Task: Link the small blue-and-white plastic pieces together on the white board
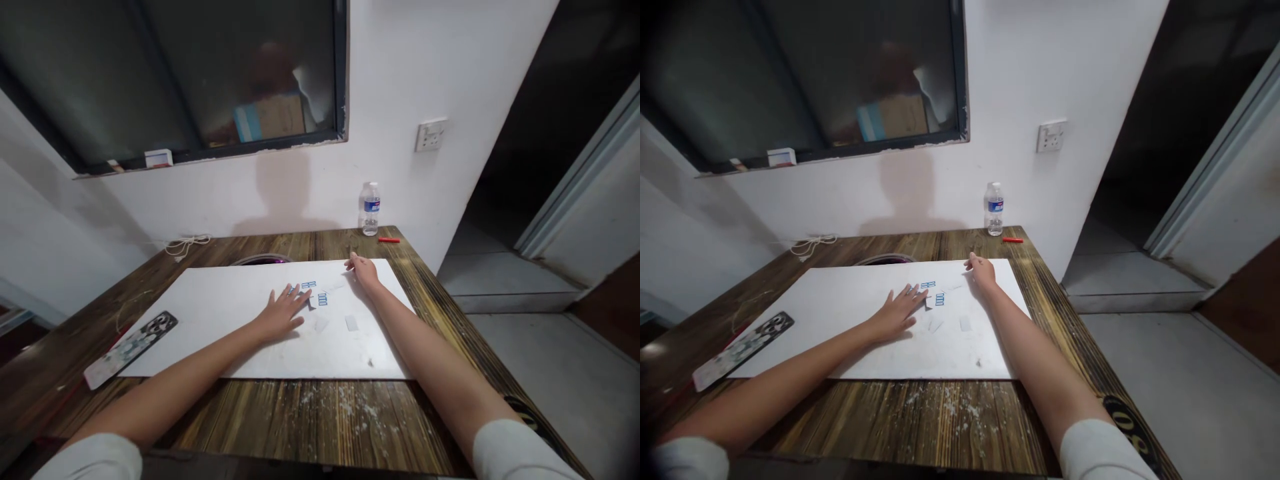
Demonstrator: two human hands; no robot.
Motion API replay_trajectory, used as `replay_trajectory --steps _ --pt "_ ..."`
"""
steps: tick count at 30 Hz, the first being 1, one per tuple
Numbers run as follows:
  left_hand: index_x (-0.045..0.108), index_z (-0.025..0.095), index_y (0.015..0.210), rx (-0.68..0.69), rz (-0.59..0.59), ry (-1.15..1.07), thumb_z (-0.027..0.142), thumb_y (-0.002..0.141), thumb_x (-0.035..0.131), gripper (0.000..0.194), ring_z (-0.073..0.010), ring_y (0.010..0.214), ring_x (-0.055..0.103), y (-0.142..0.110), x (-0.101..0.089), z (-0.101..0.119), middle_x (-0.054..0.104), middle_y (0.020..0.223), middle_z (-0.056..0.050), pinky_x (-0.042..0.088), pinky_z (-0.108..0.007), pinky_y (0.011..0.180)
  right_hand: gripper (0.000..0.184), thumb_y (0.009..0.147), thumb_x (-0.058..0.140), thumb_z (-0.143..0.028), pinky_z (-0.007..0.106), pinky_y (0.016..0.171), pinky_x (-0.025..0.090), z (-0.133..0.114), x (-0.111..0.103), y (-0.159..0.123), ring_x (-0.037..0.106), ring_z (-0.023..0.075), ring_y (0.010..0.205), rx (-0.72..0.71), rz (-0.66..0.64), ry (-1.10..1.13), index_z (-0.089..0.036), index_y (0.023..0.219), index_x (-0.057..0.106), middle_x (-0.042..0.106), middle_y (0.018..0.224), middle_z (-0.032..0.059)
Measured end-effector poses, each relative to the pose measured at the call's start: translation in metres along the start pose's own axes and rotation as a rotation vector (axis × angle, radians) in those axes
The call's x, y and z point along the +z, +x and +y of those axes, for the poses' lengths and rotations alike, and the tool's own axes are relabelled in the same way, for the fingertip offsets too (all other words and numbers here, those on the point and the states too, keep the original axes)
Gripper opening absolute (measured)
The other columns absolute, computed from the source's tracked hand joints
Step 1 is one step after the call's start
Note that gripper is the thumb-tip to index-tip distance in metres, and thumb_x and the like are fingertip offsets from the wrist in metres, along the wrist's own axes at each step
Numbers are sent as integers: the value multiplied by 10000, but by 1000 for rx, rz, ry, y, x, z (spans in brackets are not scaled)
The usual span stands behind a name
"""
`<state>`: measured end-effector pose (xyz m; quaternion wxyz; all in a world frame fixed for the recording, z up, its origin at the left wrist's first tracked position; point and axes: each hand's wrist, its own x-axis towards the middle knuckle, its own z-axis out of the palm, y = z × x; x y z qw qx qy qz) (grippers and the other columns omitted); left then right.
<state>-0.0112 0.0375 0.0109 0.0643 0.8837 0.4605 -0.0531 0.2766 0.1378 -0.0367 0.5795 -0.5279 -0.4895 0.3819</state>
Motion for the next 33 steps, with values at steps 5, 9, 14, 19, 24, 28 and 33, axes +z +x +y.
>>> replay_trajectory --steps 5,9,14,19,24,28,33 --pt "24 291 1584 19 75 -91 608 969 293 743 -405 1504 78 52 -5 20 168 1631 -172 114 -722 1104 675 822 431 -762 307 665 483 -2 0 0 552 160 615 -18 57 69 -163 651 692 643 612 64" --pt "256 312 1554 197 -3 -32 697 926 300 738 -425 1500 63 71 -4 50 119 1641 -160 69 -727 1106 553 820 530 -665 326 711 494 -9 -7 -4 598 181 641 9 -9 33 -166 641 688 651 602 66" --pt "274 350 1544 433 -31 -11 755 890 310 771 -390 1511 49 50 -2 64 119 1647 -113 32 -688 1137 346 822 557 -454 350 820 486 -20 -27 -21 667 223 798 -91 -165 -217 -187 672 718 736 762 68" --pt "228 400 1546 463 -6 -5 726 907 326 724 -372 1511 89 5 2 39 143 1647 -57 55 -675 1148 283 858 555 -376 388 931 472 -39 -54 -54 678 271 992 -166 -459 -550 -212 909 779 762 1010 75" --pt "208 294 1570 196 9 1 672 942 297 739 -345 1512 120 -17 6 3 136 1644 -99 128 -602 1181 457 895 568 -467 518 1126 324 -60 -68 -89 476 323 1351 -119 -814 -795 -315 1322 625 475 1501 67" --pt "208 237 1572 44 25 -36 570 987 265 676 -356 1510 117 6 2 0 156 1638 -143 134 -642 1160 590 868 610 -529 664 1159 115 -64 -53 -108 189 368 1494 -184 -953 -953 -372 1427 501 276 1602 50" --pt "282 319 1544 20 -9 -93 557 995 234 599 -392 1506 81 48 -4 32 179 1641 -112 101 -726 1113 726 861 596 -609 707 1135 70 -52 -30 -115 102 398 1502 -260 -858 -1086 -401 1507 341 179 1631 68"
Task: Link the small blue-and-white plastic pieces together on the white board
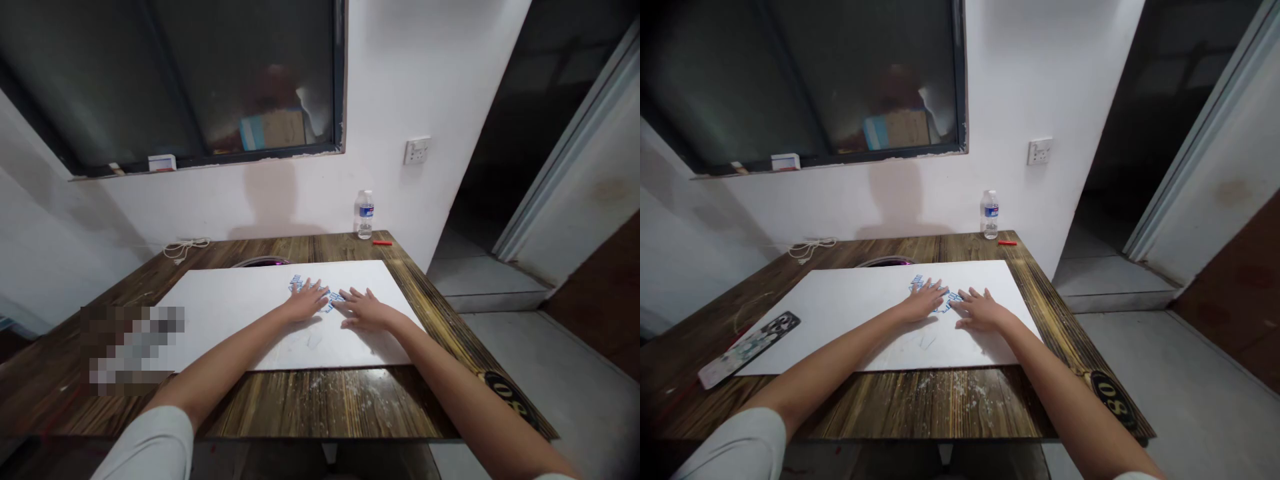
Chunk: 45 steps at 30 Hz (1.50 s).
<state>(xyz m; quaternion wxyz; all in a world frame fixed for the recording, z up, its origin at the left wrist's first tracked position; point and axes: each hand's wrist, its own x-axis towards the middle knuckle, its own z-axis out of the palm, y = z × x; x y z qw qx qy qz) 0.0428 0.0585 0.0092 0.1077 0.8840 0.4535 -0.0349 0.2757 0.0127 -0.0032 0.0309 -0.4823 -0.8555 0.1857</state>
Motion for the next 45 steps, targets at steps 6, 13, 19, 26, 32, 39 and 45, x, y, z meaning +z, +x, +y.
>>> replay_trajectory --steps 6,13,19,26,32,39,45 --pt "247 250 1562 117 -11 -1 618 971 271 696 -400 1508 34 -12 7 19 121 1641 -170 114 -685 1132 634 963 418 -580 717 1127 52 7 8 -4 72 406 1504 68 78 -17 -380 1543 259 146 1641 51" --pt "445 274 1469 30 147 -14 603 980 250 621 -366 1499 158 -46 8 -7 269 1617 -102 195 -608 1158 558 971 457 -477 698 1133 84 6 11 -8 166 368 1498 48 185 24 -322 1503 390 249 1617 87" --pt "463 253 1446 -147 295 -17 579 981 291 594 -366 1490 195 -42 17 -18 315 1598 -108 206 -621 1155 488 971 487 -366 655 1150 136 10 10 -9 263 314 1479 -27 276 50 -306 1454 458 394 1554 87" --pt "474 268 1446 -43 280 -14 545 980 355 556 -338 1473 258 -45 23 -17 369 1573 -93 221 -597 1165 303 973 503 -373 629 1121 228 18 7 -12 392 309 1415 -231 270 75 -312 1215 675 592 1394 75" --pt "469 285 1456 112 215 -61 573 977 347 571 -333 1480 241 -51 21 -19 361 1578 -79 190 -612 1170 304 961 536 -388 641 1128 224 17 7 -15 373 313 1427 -199 294 37 -334 1231 664 574 1415 59" --pt "435 297 1479 303 137 -103 666 936 362 660 -328 1498 195 -58 13 -17 323 1595 -72 127 -588 1191 291 961 547 -315 648 1139 215 18 11 -11 374 320 1427 -144 332 -50 -308 1224 670 590 1396 56" --pt "490 331 1436 362 129 -100 634 945 397 584 -293 1448 333 -57 10 -15 441 1532 -48 225 -513 1169 382 1000 467 -354 605 1163 199 15 7 -12 336 279 1452 -230 282 -18 -368 1371 559 537 1453 28"
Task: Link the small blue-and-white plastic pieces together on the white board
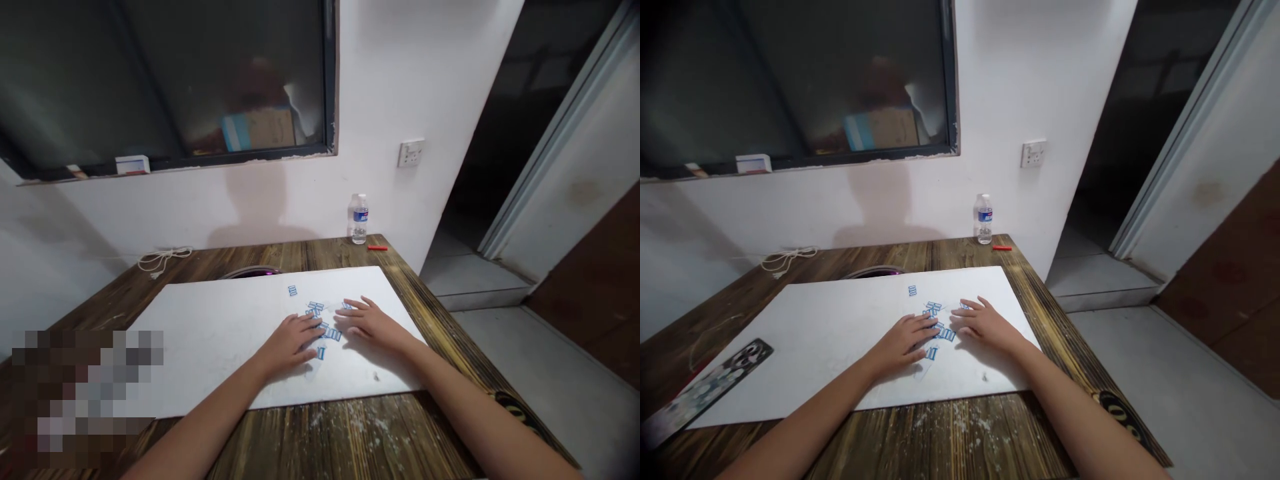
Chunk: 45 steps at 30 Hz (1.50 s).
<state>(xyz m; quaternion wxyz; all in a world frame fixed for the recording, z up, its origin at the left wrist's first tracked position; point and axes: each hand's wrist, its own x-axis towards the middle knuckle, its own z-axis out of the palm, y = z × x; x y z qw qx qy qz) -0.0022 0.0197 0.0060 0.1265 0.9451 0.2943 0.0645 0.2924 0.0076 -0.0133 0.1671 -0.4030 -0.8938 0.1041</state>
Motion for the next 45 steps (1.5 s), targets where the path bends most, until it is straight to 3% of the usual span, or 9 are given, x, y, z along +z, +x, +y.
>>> replay_trajectory --steps 7,13,18,23,26,34,38,40,45 --pt "421 426 1462 -50 -24 77 652 939 386 571 -320 1482 255 7 4 -2 287 1608 -28 243 -536 1141 596 886 579 -608 629 1175 103 -13 -2 -2 194 337 1497 -30 -159 76 -435 1440 448 334 1586 11" --pt "320 418 1514 -92 8 105 671 928 381 641 -330 1503 181 7 10 -5 194 1639 -40 174 -567 1170 466 966 525 -439 658 1152 164 -11 5 -2 254 340 1478 113 -75 23 -377 1427 494 355 1575 40" --pt "366 337 1507 -153 80 81 679 917 398 683 -340 1497 190 7 12 -7 228 1632 -73 182 -577 1172 465 970 520 -396 652 1152 182 -11 12 0 267 350 1470 163 -6 22 -271 1417 525 372 1564 100" --pt "614 286 1291 -94 221 41 582 960 403 492 -285 1385 415 4 9 -8 515 1469 -84 320 -497 1126 395 998 461 -330 614 1171 171 -12 14 4 380 283 1426 37 92 127 -254 1371 569 513 1464 126" --pt "677 295 1198 -36 208 21 503 973 425 397 -245 1268 539 3 6 -10 637 1333 -59 370 -449 1090 338 1009 435 -344 624 1158 184 -15 15 5 437 278 1391 -58 53 159 -305 1259 659 615 1364 82" --pt "545 315 1393 -170 154 97 496 953 467 482 -273 1399 412 3 9 -7 470 1513 -49 323 -480 1131 455 982 475 -428 660 1154 155 -17 19 10 319 324 1452 144 25 7 -296 1415 522 452 1515 79" --pt "478 288 1451 -306 155 140 526 927 498 576 -336 1471 268 5 10 -3 348 1583 -92 245 -549 1156 488 974 486 -412 643 1159 168 -11 20 10 312 322 1453 223 125 -30 -248 1433 497 410 1544 92" --pt "457 273 1466 -319 146 139 549 918 501 615 -341 1480 243 7 11 -2 326 1591 -110 225 -553 1161 422 982 458 -371 636 1156 179 -7 20 9 370 314 1418 292 217 -30 -235 1368 565 494 1486 94" --pt "480 272 1445 -286 129 115 538 942 451 570 -303 1476 262 11 10 -5 348 1585 -93 204 -534 1175 358 932 416 -204 450 1024 435 11 17 4 598 259 1139 459 498 125 -174 1137 708 713 1147 122"
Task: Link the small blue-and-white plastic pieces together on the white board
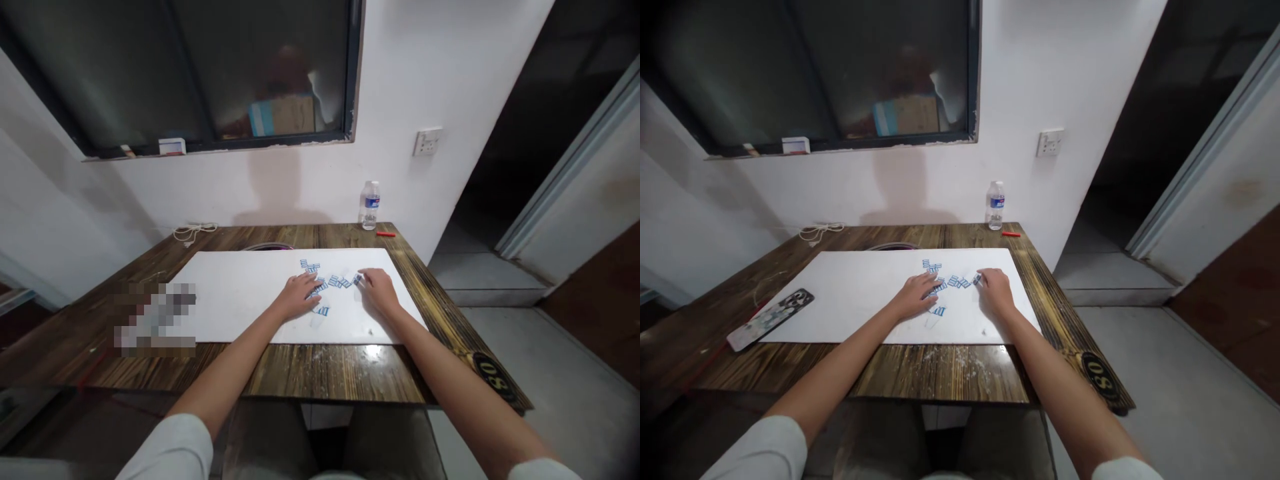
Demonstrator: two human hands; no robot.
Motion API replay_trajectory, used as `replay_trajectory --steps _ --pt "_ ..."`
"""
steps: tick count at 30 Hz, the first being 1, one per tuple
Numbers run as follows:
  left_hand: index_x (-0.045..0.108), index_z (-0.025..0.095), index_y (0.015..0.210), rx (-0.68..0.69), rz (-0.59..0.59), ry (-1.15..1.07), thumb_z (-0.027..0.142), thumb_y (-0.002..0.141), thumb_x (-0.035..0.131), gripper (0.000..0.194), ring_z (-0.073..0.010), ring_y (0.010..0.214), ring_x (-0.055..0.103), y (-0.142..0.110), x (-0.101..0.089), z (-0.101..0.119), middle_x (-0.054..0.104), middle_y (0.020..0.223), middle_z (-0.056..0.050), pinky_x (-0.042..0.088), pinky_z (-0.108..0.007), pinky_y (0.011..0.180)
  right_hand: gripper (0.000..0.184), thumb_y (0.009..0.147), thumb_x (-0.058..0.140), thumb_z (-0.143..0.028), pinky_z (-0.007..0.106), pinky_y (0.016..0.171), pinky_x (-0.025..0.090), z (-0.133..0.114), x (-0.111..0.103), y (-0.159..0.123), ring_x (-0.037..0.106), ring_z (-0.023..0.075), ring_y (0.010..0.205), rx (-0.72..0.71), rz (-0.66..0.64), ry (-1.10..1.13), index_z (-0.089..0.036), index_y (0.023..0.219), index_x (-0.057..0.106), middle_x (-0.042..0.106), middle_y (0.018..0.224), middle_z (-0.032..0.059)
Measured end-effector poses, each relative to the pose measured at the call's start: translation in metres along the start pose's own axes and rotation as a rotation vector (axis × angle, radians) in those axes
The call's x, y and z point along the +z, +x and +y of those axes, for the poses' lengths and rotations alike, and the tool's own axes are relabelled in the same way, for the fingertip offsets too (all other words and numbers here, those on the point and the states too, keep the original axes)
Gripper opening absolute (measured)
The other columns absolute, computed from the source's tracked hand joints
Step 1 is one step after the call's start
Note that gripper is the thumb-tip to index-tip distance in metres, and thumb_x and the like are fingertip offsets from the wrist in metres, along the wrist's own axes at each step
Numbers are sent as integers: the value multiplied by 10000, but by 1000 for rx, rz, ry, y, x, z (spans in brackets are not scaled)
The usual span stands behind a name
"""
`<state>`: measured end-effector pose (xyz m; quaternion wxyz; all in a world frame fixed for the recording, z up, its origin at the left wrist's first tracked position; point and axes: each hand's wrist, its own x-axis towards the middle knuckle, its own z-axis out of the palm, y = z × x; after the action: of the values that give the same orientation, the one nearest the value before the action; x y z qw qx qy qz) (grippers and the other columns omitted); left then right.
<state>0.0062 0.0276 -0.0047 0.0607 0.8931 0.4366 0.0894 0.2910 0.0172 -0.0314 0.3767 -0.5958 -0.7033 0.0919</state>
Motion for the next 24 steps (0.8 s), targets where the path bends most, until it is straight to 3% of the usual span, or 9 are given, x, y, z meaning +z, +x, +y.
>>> replay_trajectory --steps 2,6,8,10,13,16,21,24 --pt "474 273 1448 -10 -79 -26 575 921 476 607 -323 1485 233 4 -4 -2 328 1593 -98 177 -579 1173 338 914 433 -223 443 1005 458 9 -2 4 612 256 1113 81 29 107 -183 1075 727 718 1130 112" --pt "406 302 1485 -3 -258 -128 629 922 434 651 -324 1512 138 13 -15 -8 244 1623 -91 129 -632 1165 317 822 610 -312 425 858 538 24 -2 9 682 260 943 269 -82 408 -169 1085 717 734 1045 120" --pt "358 311 1510 -2 -294 -124 673 855 519 765 -339 1517 93 14 -18 -8 186 1636 -95 100 -640 1165 362 783 678 -344 425 816 547 27 -2 11 686 267 915 255 -103 438 -169 1098 712 730 1019 124" --pt "329 313 1525 0 -306 -84 705 750 630 919 -365 1515 66 13 -18 -7 147 1642 -105 78 -641 1166 374 731 749 -345 441 871 526 27 -1 12 670 281 974 148 -137 341 -182 1067 727 717 1043 123" --pt "341 320 1521 -16 -243 -29 724 705 656 963 -368 1513 93 9 -12 -1 171 1640 -97 80 -623 1174 417 676 818 -357 446 991 455 21 -1 14 609 293 1101 8 -208 85 -206 1058 745 676 1132 118" --pt "388 325 1495 -52 -151 -20 711 788 575 827 -339 1507 156 5 -6 4 227 1631 -74 100 -604 1178 460 698 807 -452 453 1000 423 12 -3 12 557 305 1155 38 -233 -97 -276 1118 735 630 1200 99" --pt "460 298 1450 -101 -25 -33 618 855 563 684 -314 1475 266 6 0 11 360 1580 -61 174 -576 1173 544 690 805 -523 469 976 403 -2 -3 8 500 335 1193 75 -228 -172 -315 1182 701 588 1254 95" --pt "572 262 1359 -96 103 -76 535 893 549 540 -293 1396 411 8 0 13 509 1482 -66 291 -511 1141 378 820 696 -472 451 970 403 -2 -1 9 518 308 1166 90 -178 -129 -290 1152 709 620 1233 81"
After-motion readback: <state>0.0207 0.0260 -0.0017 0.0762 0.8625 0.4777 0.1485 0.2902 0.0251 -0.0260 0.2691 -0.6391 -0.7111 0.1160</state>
